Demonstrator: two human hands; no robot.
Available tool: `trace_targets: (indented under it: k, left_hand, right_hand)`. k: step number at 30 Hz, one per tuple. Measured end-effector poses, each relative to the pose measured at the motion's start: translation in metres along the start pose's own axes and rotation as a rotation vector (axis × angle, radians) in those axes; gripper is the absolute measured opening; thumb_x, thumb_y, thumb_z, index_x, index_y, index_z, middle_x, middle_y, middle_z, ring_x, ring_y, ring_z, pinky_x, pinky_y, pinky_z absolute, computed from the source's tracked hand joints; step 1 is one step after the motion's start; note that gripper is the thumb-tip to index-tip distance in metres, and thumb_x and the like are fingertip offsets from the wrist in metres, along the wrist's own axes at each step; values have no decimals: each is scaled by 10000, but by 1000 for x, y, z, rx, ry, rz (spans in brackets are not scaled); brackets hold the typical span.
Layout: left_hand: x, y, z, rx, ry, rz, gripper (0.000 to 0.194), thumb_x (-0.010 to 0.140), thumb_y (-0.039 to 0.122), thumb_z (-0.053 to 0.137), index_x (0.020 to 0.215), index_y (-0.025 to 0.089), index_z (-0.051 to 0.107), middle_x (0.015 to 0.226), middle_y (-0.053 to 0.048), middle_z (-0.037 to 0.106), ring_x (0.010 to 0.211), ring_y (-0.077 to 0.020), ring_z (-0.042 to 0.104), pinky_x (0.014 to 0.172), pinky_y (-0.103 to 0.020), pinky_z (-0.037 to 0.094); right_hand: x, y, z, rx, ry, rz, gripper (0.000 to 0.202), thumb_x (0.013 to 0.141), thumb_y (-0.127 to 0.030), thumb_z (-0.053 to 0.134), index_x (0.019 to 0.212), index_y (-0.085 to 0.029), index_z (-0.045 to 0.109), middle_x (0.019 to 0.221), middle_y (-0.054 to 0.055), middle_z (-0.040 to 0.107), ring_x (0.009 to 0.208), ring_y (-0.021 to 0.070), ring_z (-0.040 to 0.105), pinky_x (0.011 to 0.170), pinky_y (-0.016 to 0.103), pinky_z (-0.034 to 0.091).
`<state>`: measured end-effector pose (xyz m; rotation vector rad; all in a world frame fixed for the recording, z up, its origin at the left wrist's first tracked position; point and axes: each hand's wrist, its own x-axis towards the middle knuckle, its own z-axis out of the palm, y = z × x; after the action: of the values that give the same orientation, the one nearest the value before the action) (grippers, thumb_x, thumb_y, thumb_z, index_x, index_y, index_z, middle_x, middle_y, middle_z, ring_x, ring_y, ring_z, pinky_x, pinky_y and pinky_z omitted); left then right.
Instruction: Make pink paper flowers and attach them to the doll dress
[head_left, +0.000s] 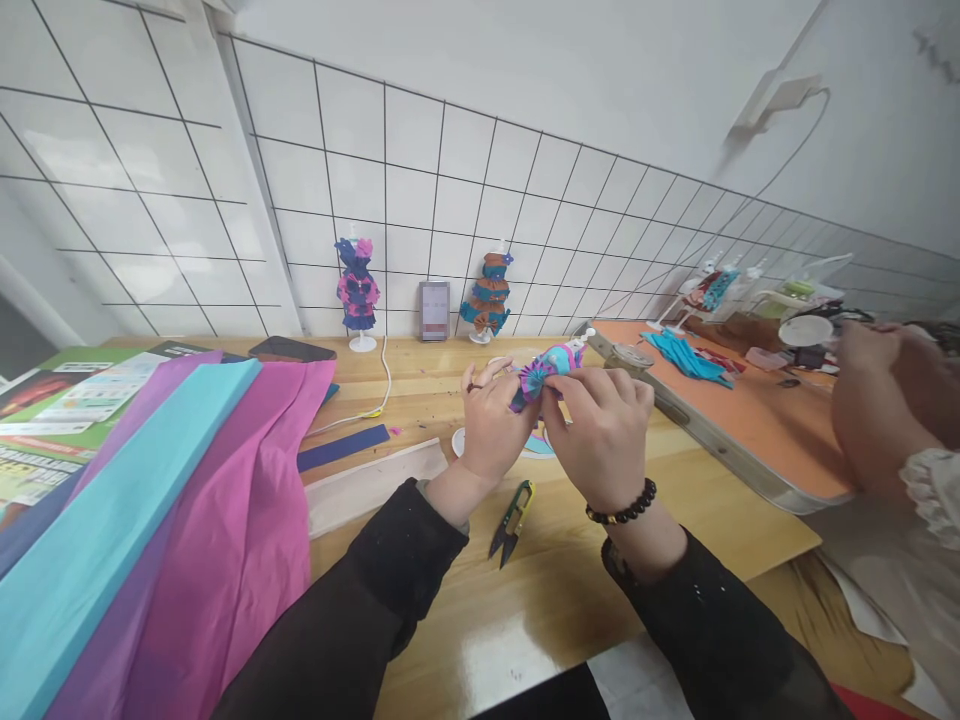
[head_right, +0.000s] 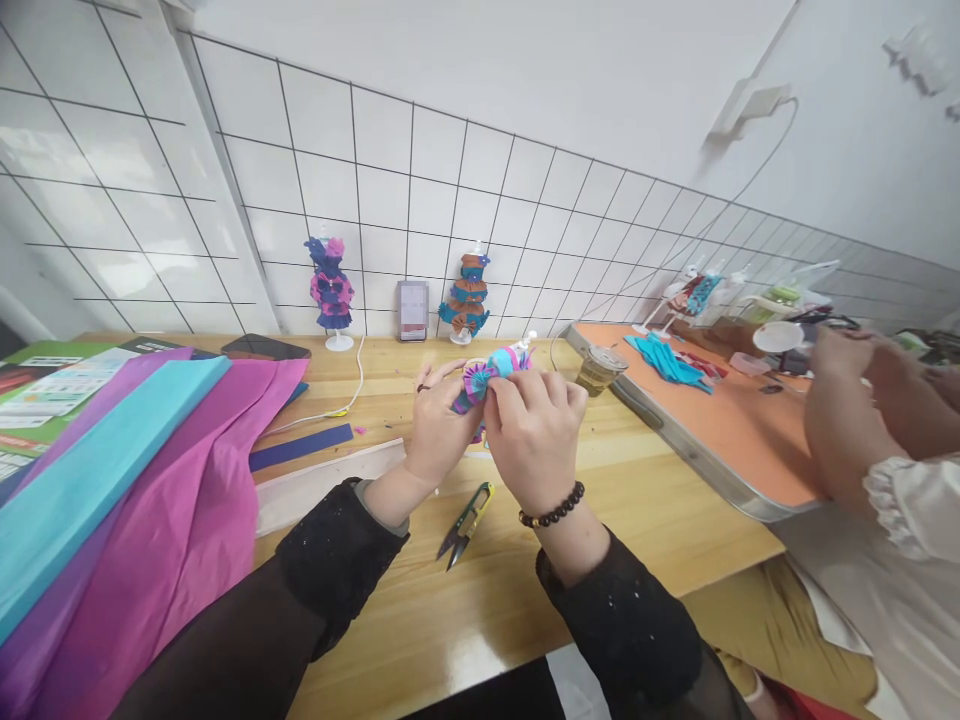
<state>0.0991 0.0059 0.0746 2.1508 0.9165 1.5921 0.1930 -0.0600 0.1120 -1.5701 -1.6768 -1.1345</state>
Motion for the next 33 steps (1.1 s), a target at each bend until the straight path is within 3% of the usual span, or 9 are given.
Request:
trace_targets:
  k: [6,11,19,26,33]
  left_hand:
    - [2,-3,2,-111,30,-53,56,776,274,602,805,226,607,908,-18,682,1078,-198,537,967,-403,350]
    - [1,-5,5,-221,60,-185,310,739,363,635,976,224,491,890,-26,681,933,-191,613,886,-396,419]
    - [2,-3,4,-200,52,-116,574,774,349,600,1267,246,324,931,-25,688,1048,-191,569,943,-411,374]
    - [2,-1,0,-86,63,-58,261,786,328,580,1005,232,475,893,-21,666,925,-186,591,927,-412,353]
    - [2,-6,3,44,71,18,138,758,239,602,855,220,505,850,-17,631,936,-194,553,934,-398,324]
  right_hand:
    - [3,-1,1,-30,-5,-33,147,826,-203,519,746,-208,642,707,34,605,753,190,466,689,355,253]
    - [7,-3,-2,-59,-27,-40,179,831,-178,506,724,-213,644,688,30,594,743,188,450,693,361,252]
    - [7,-1,0,-41,-55,-49,197,840,-183,489,723,-215,644,659,30,553,744,188,432,700,368,246]
    - [6,-3,-4,-63,-83,-64,187,848,-187,492,751,-207,651,709,34,588,745,182,448,701,365,254]
    - [2,2,-2,-21,-108,-60,163,844,-192,500,843,-211,661,763,43,622,772,192,483,703,362,268]
